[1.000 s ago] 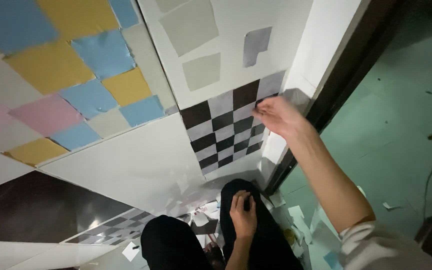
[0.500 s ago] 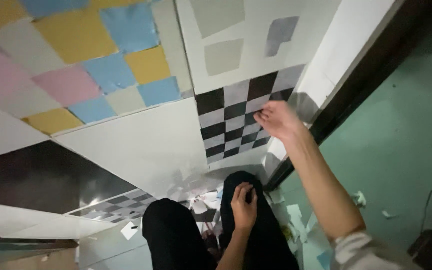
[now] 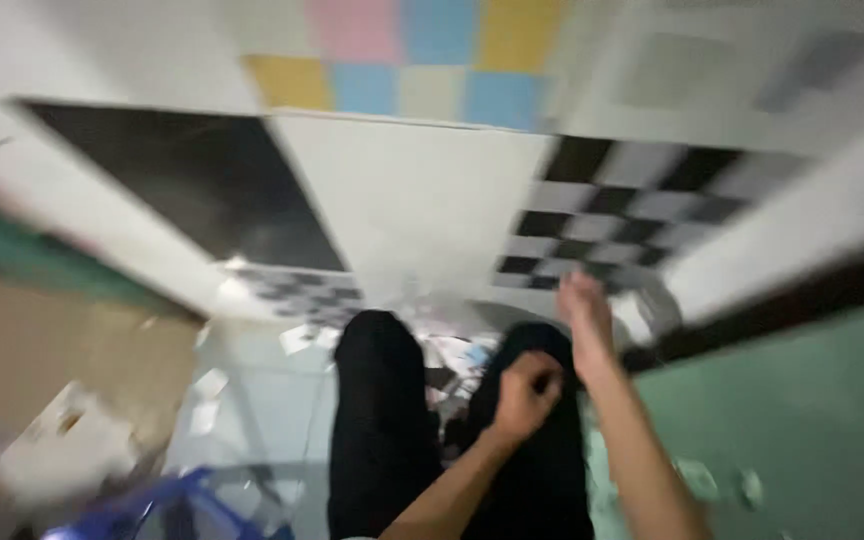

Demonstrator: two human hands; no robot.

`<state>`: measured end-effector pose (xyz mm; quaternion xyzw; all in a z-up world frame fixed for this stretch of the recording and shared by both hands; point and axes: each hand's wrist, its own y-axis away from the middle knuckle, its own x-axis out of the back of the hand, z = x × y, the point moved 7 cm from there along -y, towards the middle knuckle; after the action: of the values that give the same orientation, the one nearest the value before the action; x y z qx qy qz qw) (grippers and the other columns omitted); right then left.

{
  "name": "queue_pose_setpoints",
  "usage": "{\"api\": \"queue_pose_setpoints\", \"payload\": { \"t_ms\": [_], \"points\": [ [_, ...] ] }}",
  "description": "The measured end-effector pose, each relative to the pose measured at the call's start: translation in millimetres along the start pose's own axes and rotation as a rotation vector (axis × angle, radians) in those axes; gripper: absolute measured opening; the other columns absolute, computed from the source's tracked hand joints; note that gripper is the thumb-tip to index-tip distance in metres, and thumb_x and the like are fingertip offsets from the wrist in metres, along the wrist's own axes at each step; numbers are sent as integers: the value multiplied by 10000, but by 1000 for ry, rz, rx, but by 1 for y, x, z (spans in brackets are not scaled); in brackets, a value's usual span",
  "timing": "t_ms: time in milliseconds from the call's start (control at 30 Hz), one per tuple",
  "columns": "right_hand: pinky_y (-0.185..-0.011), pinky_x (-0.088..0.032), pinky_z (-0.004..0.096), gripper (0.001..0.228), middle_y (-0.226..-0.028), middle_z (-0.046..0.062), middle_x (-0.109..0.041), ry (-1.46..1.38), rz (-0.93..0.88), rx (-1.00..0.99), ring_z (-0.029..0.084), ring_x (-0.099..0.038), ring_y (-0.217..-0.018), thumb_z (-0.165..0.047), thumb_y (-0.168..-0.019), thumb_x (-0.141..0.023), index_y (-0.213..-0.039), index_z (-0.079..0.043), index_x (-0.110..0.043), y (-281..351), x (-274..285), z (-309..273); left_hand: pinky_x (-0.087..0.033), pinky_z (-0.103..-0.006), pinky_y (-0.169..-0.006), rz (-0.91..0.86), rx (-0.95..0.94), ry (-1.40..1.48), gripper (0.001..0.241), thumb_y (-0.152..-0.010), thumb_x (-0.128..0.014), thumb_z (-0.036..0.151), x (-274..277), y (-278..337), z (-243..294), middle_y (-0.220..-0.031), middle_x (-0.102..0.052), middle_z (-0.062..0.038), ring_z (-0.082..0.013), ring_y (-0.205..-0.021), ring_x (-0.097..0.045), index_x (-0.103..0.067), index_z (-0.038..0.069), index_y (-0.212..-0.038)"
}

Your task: Applying small square vinyl tiles to a wall to create a checkered pattern

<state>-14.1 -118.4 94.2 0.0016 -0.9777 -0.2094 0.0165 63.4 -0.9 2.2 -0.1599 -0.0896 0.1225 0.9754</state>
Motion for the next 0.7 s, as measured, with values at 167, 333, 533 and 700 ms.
{"api": "queue_pose_setpoints", "payload": {
  "t_ms": [167,333,533,700],
  "points": [
    [-944,-555,463,231,-1081,97,-796,714,122,925,338,-738,-1011,-98,-904,-709,-1120,-91,-791,11,-33,105,-511,-402,-856,-241,33,-93,132,-926,-668,85,99,34,-1,-1015,-734,-132,-309,-950,-698,-732,46,-1034],
    [-832,-561,466,185,-1000,81,-812,732,93,800,322,-755,-899,-129,-981,-671,-1091,-108,-818,3,-39,106,-508,-443,-993,137,-109,-408,185,-835,-784,-24,222,65,31,-1168,-706,-150,-349,-1130,-649,-627,72,-832],
    [-872,-575,454,181,-1033,90,-821,741,89,925,314,-759,-919,-63,-958,-673,-1056,-90,-823,9,-52,94,-533,-471,-950,262,-17,-495,516,-1019,-777,245,232,55,51,-1006,-817,-125,-322,-1147,-717,-495,100,-612],
    [-913,-557,447,192,-1048,78,-829,774,62,844,312,-766,-936,-123,-922,-695,-1075,-122,-811,-3,-46,101,-446,-386,-764,265,38,-537,366,-1014,-751,307,223,43,58,-738,-670,-14,-219,-762,-630,-663,124,-710]
  ]
}}
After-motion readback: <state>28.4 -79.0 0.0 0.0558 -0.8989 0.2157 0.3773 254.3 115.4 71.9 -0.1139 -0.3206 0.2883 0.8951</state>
